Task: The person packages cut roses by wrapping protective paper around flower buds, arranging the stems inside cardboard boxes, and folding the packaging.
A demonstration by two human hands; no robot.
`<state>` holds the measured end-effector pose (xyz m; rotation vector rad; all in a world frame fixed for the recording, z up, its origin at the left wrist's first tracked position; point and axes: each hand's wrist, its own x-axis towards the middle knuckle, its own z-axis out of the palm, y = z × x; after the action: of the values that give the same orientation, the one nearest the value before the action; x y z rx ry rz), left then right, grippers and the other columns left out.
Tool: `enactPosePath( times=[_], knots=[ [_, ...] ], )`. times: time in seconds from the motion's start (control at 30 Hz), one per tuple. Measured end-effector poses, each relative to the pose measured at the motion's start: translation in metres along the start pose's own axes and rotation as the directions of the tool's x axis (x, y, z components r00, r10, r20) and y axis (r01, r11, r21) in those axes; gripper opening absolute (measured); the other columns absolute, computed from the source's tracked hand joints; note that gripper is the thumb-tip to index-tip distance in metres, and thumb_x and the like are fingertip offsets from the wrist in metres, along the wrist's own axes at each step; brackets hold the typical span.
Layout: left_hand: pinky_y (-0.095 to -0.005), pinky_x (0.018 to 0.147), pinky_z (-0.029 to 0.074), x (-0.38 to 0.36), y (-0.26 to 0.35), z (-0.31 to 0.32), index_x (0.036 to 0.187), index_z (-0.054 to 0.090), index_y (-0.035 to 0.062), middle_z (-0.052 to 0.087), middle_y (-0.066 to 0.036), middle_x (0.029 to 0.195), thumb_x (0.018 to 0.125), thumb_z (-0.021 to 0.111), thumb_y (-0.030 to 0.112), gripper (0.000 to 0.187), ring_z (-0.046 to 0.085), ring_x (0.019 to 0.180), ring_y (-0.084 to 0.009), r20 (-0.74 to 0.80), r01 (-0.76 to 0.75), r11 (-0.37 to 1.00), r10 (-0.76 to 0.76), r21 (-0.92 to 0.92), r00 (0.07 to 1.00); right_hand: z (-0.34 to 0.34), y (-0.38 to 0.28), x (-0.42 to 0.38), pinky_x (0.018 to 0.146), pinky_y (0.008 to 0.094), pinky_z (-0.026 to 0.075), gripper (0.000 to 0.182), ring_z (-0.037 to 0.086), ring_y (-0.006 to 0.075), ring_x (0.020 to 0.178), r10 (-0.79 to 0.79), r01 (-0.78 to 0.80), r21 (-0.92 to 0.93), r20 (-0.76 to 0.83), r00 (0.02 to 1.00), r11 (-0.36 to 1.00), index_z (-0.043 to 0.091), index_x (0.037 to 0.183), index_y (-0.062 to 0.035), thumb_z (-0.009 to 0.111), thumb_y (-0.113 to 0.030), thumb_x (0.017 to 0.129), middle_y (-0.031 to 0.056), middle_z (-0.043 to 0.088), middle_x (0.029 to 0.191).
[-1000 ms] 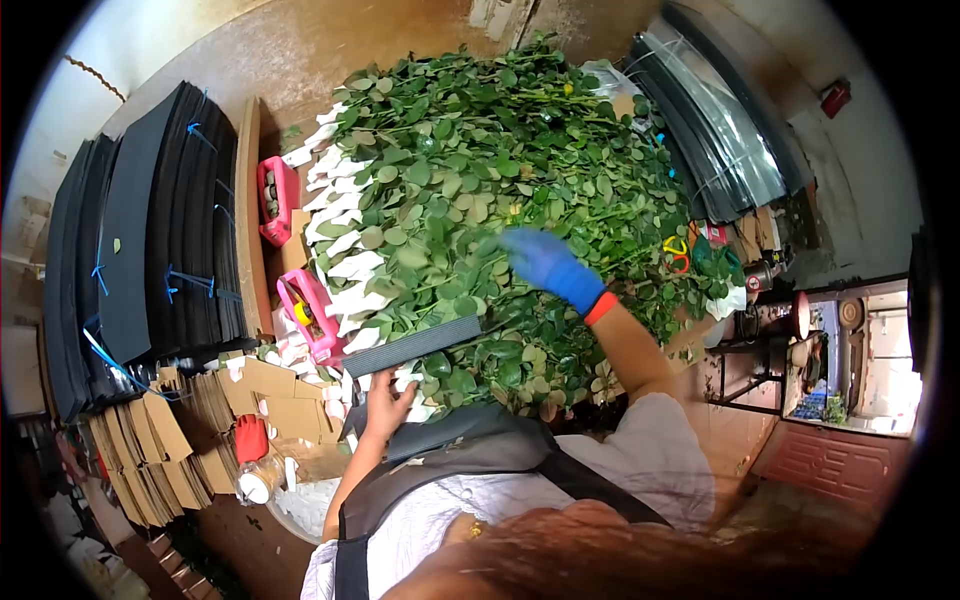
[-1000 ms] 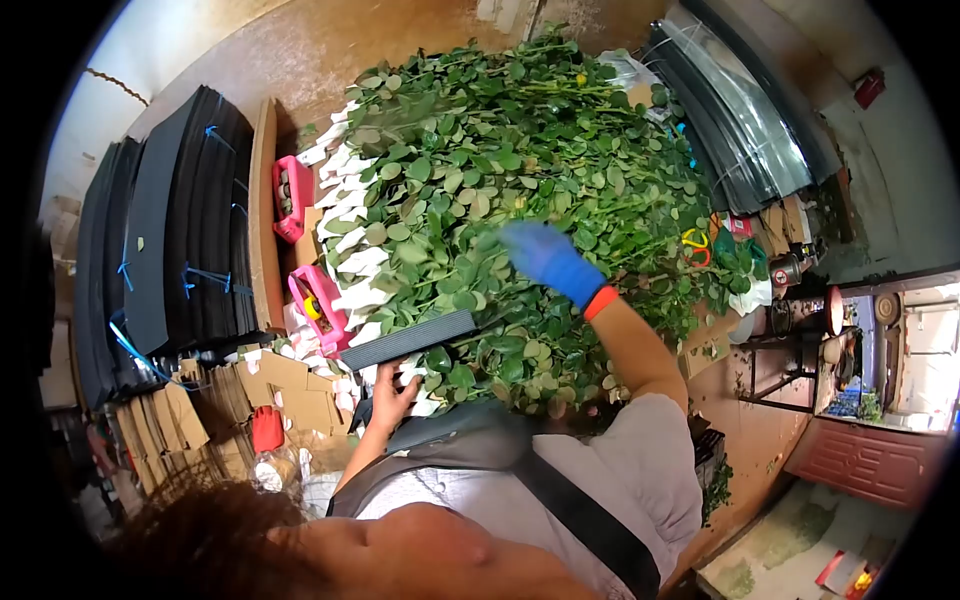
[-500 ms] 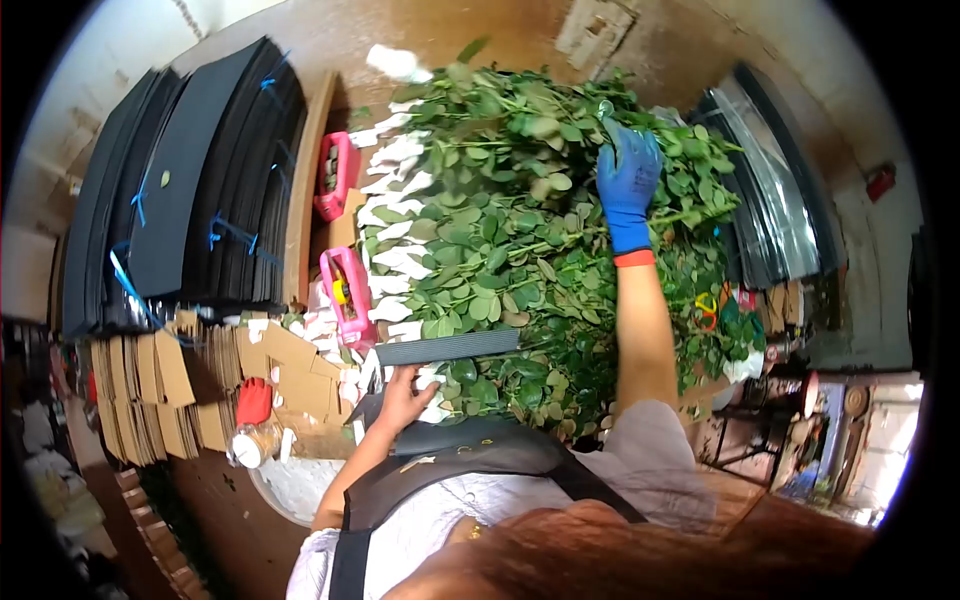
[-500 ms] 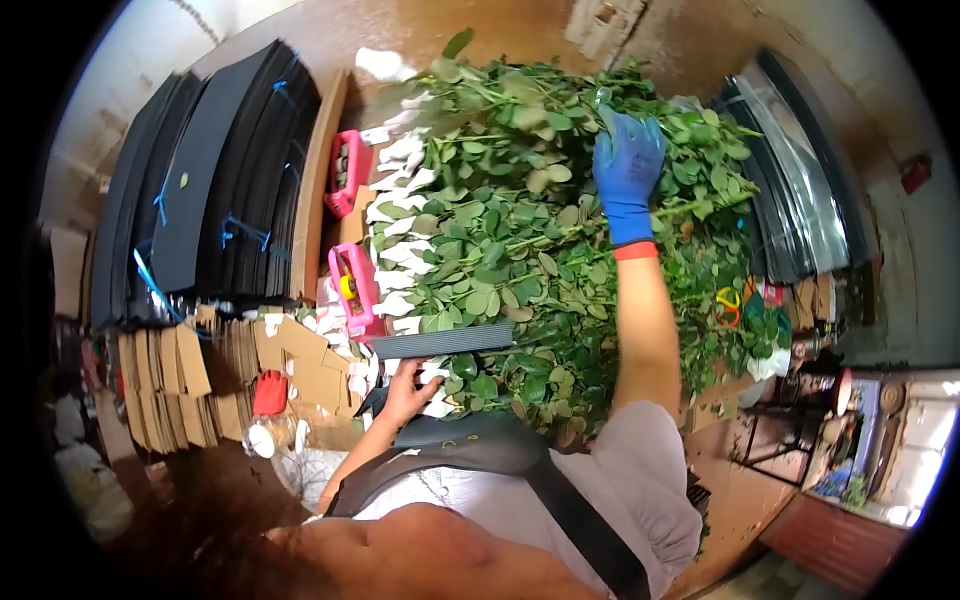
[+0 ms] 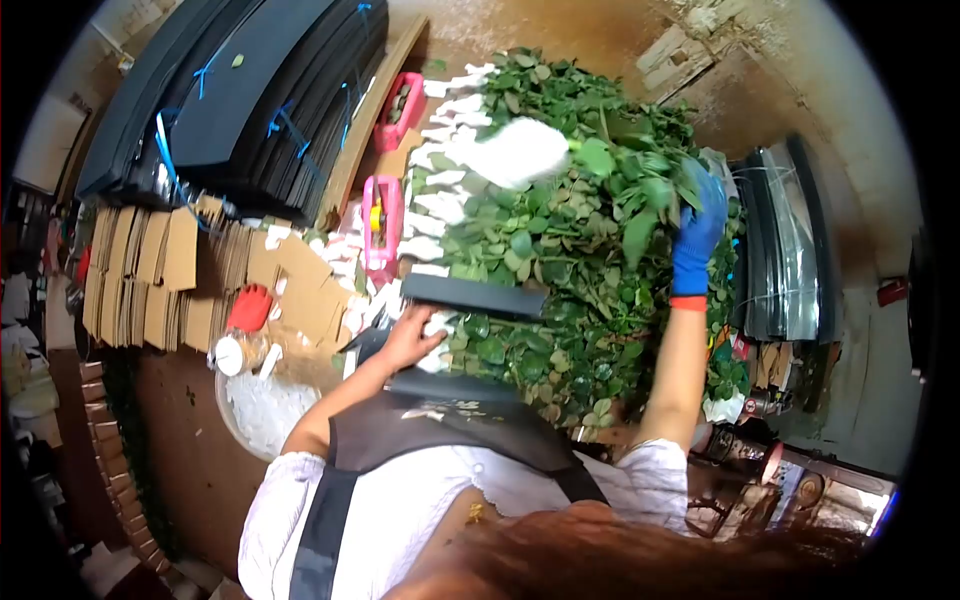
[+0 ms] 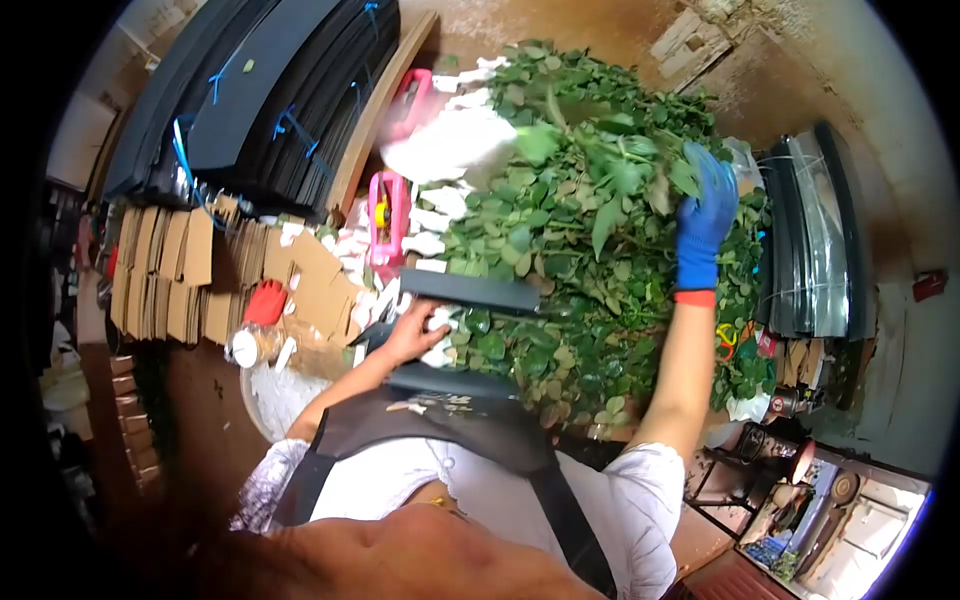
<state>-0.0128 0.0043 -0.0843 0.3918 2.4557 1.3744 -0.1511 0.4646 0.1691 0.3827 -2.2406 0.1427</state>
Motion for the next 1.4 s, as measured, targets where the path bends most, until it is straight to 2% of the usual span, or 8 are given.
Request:
enactPosePath(
  times=[0.17,0.2,0.33,0.6,0.7,0.77,0.83,1.4],
  knots=[
    [-0.0456,0.083,0.049,0.008,-0.029,0.01,0.131,0.057,0.0068,0.059,-0.019,0.111,0.083,0.074,0.022,0.053,0.057,0.098,-0.0381,0.028,-0.222,0.967,0.22,0.124,0.975,-0.065,-0.061,-0.009,0.096,0.0456,0.049,0.059,0.062,0.0346,0.11,-0.098,0.093,0.035,0.165,0.981,0.995,0.067,0.129,-0.0127,0.054,0.009,0.075,0.0122,0.068,0.12],
    [-0.0464,0.084,0.048,0.012,-0.072,0.039,0.129,0.058,0.0065,0.059,-0.019,0.11,0.082,0.074,0.024,0.052,0.056,0.1,-0.0391,0.019,-0.098,0.958,0.107,-0.27,0.994,-0.082,-0.088,-0.014,0.089,0.0445,0.051,0.064,0.063,0.0355,0.103,-0.096,0.13,-0.106,0.278,0.956,0.986,0.067,0.128,-0.0156,0.055,0.011,0.071,0.0114,0.069,0.116],
    [-0.0481,0.092,0.045,0.005,-0.029,0.01,0.126,0.058,0.0071,0.059,-0.02,0.11,0.081,0.072,0.026,0.05,0.054,0.105,-0.0414,-0.005,-0.184,0.979,0.186,0.089,0.983,-0.09,-0.121,-0.091,0.08,0.0463,0.054,0.062,0.066,0.0359,0.091,0.065,0.058,-0.12,0.816,0.575,0.991,0.066,0.12,-0.0217,0.07,0.004,0.065,0.0122,0.07,0.11],
    [-0.0485,0.096,0.044,0.005,-0.02,0.006,0.127,0.054,0.0063,0.058,-0.021,0.116,0.072,0.078,0.02,0.062,0.053,0.112,-0.0425,-0.036,-0.241,0.966,0.245,0.088,0.969,-0.039,-0.108,-0.22,0.091,0.0412,0.053,0.059,0.065,0.0335,0.104,0.159,0.142,-0.262,0.852,0.499,0.955,0.054,0.139,-0.0219,0.072,-0.02,0.083,0.0134,0.066,0.12],
    [-0.0488,0.096,0.044,0.005,-0.023,0.009,0.127,0.054,0.0064,0.058,-0.021,0.115,0.072,0.078,0.02,0.061,0.054,0.112,-0.0423,-0.036,-0.232,0.967,0.236,0.101,0.971,-0.059,-0.164,-0.145,0.091,0.0402,0.054,0.058,0.066,0.0338,0.102,0.132,-0.062,-0.117,0.911,0.39,0.991,0.054,0.14,-0.0227,0.072,-0.022,0.085,0.0102,0.068,0.111],
    [-0.0489,0.096,0.044,0.004,-0.018,0.007,0.127,0.054,0.0064,0.058,-0.021,0.115,0.072,0.078,0.02,0.061,0.054,0.112,-0.0422,-0.028,-0.219,0.97,0.223,0.105,0.974,-0.044,-0.212,-0.139,0.087,0.0407,0.054,0.054,0.068,0.0329,0.102,-0.09,-0.297,0.326,0.795,0.6,0.898,0.054,0.139,-0.0203,0.068,-0.033,0.089,0.01,0.071,0.11],
    [-0.0487,0.097,0.044,0.006,-0.018,0.01,0.126,0.055,0.0062,0.059,-0.021,0.116,0.072,0.078,0.021,0.06,0.053,0.113,-0.0422,-0.043,-0.228,0.968,0.234,0.107,0.971,-0.013,-0.269,-0.12,0.077,0.0453,0.056,0.053,0.07,0.0343,0.088,-0.02,-0.307,0.12,0.95,0.311,0.944,0.058,0.135,-0.0193,0.066,-0.047,0.09,0.0132,0.073,0.098],
    [-0.0462,0.064,0.047,0.001,0.002,-0.024,0.078,0.056,0.0022,0.059,-0.021,0.074,0.099,0.06,0.026,0.032,0.06,0.07,-0.0411,-0.265,-0.109,0.994,0.103,-0.009,0.959,0.109,-0.275,-0.208,0.098,0.0503,0.05,0.048,0.065,0.0347,0.114,0.196,-0.128,-0.159,0.912,0.36,0.979,0.066,0.128,-0.0217,0.057,-0.051,0.091,0.0154,0.067,0.127]
  ],
)
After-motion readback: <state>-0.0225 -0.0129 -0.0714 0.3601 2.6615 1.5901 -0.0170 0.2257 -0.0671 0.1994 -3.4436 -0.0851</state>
